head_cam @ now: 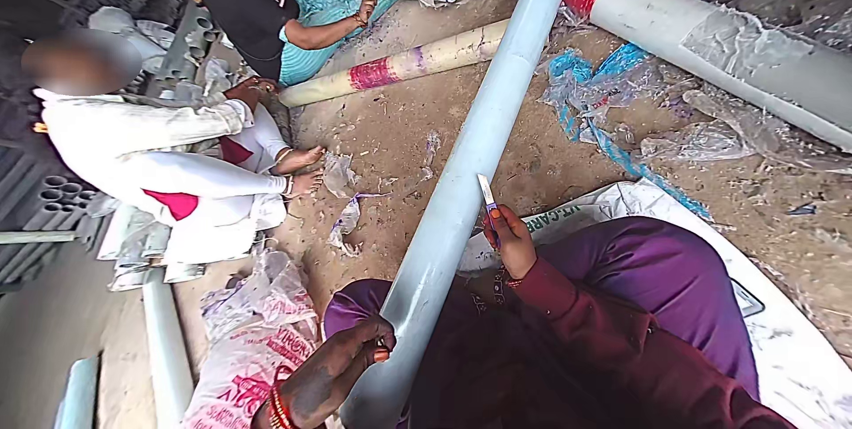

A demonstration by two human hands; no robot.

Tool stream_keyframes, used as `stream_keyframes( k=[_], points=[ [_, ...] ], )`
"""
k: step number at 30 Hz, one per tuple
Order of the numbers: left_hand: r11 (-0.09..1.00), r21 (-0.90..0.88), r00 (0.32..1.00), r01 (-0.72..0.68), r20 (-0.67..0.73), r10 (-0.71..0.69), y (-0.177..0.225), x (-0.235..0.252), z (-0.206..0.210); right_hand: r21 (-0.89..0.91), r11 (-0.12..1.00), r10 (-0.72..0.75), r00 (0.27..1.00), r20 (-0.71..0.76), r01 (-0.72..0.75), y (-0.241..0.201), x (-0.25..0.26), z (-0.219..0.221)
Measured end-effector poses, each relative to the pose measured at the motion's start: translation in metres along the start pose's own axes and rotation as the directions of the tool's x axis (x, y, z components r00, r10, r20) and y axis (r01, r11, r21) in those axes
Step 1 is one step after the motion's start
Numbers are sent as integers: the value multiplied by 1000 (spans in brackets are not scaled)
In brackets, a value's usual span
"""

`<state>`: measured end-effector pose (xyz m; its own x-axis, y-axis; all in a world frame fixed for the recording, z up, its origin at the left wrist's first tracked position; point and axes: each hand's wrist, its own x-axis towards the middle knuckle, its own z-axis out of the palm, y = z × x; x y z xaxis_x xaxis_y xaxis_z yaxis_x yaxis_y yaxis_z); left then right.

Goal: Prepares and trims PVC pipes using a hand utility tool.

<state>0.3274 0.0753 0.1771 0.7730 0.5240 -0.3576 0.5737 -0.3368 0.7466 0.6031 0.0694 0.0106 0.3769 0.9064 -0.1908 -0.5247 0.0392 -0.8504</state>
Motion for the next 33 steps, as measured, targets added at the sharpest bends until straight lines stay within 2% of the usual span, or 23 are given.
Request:
stream_keyframes(
  k=[2, 4, 6, 8, 9, 11, 12, 13, 14, 16, 18, 20, 21, 22, 24, 25, 28, 31, 33],
  points=[
    [997, -71, 997, -14, 70, 19, -1, -14, -10, -3, 1000, 5, 1000, -2, -5, 0, 0, 0],
    [983, -171, 984, -68, 152, 94, 4, -27, -21, -5, 1000, 9, 1000, -5, -9, 0, 1, 0],
    [960, -237, 981, -147, 92, 173, 14, -42, -31, -8, 1000, 11, 1000, -6, -11, 0, 1, 1],
    [970, -163, 973, -180, -173, 151, 23, -57, -36, -8, 1000, 18, 1000, -5, -18, 0, 1, 1],
    [986, -76, 929, -148, -354, 112, 24, -61, -36, -11, 1000, 17, 1000, -6, -18, 1, 1, 1],
    [999, 49, 759, -11, -650, 40, 12, -63, -36, -15, 1000, 11, 1000, -4, -11, 2, 1, 1],
    [995, 80, 672, 59, -740, 20, 4, -59, -35, -15, 1000, 8, 1000, -8, -9, 2, 1, 1],
    [982, 125, 616, 144, -787, 10, -2, -54, -34, -16, 1000, 10, 1000, -13, -10, 2, 0, 1],
    [954, 178, 596, 239, -803, 0, -8, -47, -32, -19, 1000, 13, 1000, -20, -13, 1, 0, 1],
    [873, 280, 607, 400, -794, -23, -17, -33, -29, -18, 1000, 25, 999, -25, -25, -1, 1, 1],
    [821, 330, 629, 466, -776, -45, -26, -23, -24, -16, 999, 33, 999, -29, -33, 2, 1, 0],
    [822, 283, 618, 494, -779, -103, -33, -15, -20, -29, 1000, 11, 1000, -21, -11, 9, 1, -3],
    [832, 207, 580, 515, -799, -161, -34, -11, -18, -35, 999, 3, 1000, -17, -4, 11, 1, -3],
    [831, 106, 515, 547, -825, -233, -33, -7, -16, -37, 999, 0, 1000, -15, -1, 12, 1, -3],
    [795, -73, 354, 602, -868, -348, -28, -2, -16, -36, 999, -8, 1000, -15, 8, 13, 1, -3],
    [786, -102, 308, 610, -883, -354, -28, -3, -17, -38, 999, -13, 1000, -14, 13, 13, 1, -3],
    [726, -93, 242, 682, -907, -344, -23, 0, -21, -39, 999, -15, 1000, -15, 14, 12, 1, -1],
    [692, -3, 248, 722, -933, -262, -16, 7, -21, -39, 999, 6, 1000, -8, -7, 8, -1, 1],
    [677, 125, 294, 725, -946, -140, -21, 10, -20, -36, 999, 0, 1000, -5, 0, 9, -1, 1]
  ],
)
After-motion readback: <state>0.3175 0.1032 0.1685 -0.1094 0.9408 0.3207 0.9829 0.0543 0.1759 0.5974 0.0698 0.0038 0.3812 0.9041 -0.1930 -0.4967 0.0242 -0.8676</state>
